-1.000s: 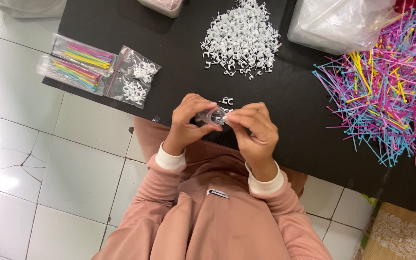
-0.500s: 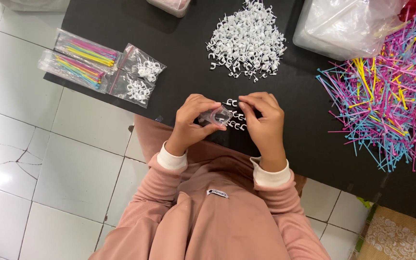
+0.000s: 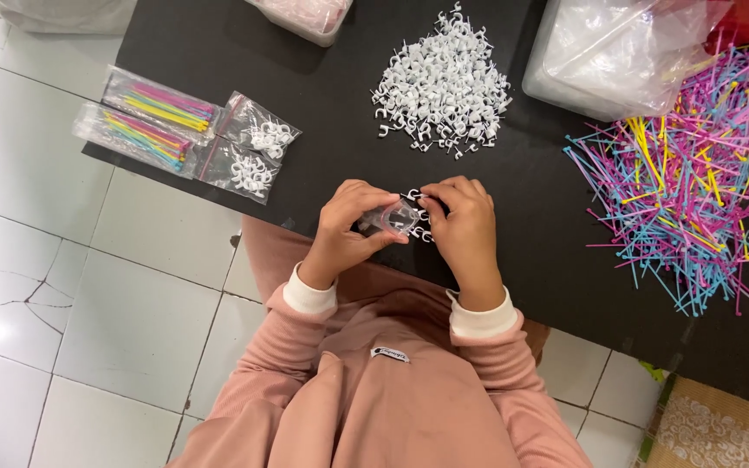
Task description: Picking up small white plastic clips from a pile and placing them into a small transparent plastic bag.
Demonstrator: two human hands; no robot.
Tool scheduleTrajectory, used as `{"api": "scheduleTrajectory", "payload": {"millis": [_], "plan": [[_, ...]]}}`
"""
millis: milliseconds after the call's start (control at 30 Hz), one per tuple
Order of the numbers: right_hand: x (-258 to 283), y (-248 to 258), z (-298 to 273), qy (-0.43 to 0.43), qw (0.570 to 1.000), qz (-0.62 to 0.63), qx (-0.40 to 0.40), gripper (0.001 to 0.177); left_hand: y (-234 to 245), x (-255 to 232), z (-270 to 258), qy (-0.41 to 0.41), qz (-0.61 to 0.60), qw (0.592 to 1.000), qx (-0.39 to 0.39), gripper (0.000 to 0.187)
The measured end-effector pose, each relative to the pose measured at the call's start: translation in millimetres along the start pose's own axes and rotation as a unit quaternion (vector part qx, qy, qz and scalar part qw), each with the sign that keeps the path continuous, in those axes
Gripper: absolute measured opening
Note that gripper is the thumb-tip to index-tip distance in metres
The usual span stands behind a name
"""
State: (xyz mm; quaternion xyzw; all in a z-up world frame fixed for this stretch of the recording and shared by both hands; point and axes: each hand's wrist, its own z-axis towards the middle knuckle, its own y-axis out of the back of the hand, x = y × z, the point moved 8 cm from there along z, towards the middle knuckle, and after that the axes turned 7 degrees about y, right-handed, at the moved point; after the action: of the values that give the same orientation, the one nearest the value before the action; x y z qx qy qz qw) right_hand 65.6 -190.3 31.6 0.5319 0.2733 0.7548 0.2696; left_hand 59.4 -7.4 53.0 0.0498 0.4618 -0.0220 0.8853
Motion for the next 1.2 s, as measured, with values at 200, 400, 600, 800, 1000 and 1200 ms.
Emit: {"api": "scheduleTrajectory", "payload": {"millis": [200,400,600,800,1000,1200], "plan": [[-4,20,-4,-0.006,0.988,0.124,-0.092,0.014,1,1,-1,0.0,0.001,1.0,-0.002,0.046],[22,56,-6,0.087,0.944,0.266,-0.173,0.016,-1,2,-2,0.0,0.007,1.0,-0.001,0.047],[14,70,-22,0.147,0.874,0.413,-0.21,0.021,-1,1,0,0.007,0.007,1.0,0.01,0.046],[18,80,-28,0.174,0.841,0.462,-0.221,0.017,-2,3,-1,0.018,0.006,1.0,0.012,0.047],[17,76,-28,0.159,0.822,0.5,-0.22,0.014,-3,3,0,0.021,0.006,1.0,0.018,0.046],[16,72,-28,0.143,0.815,0.518,-0.218,0.01,-3,2,0,0.016,0.007,1.0,0.016,0.047]]}}
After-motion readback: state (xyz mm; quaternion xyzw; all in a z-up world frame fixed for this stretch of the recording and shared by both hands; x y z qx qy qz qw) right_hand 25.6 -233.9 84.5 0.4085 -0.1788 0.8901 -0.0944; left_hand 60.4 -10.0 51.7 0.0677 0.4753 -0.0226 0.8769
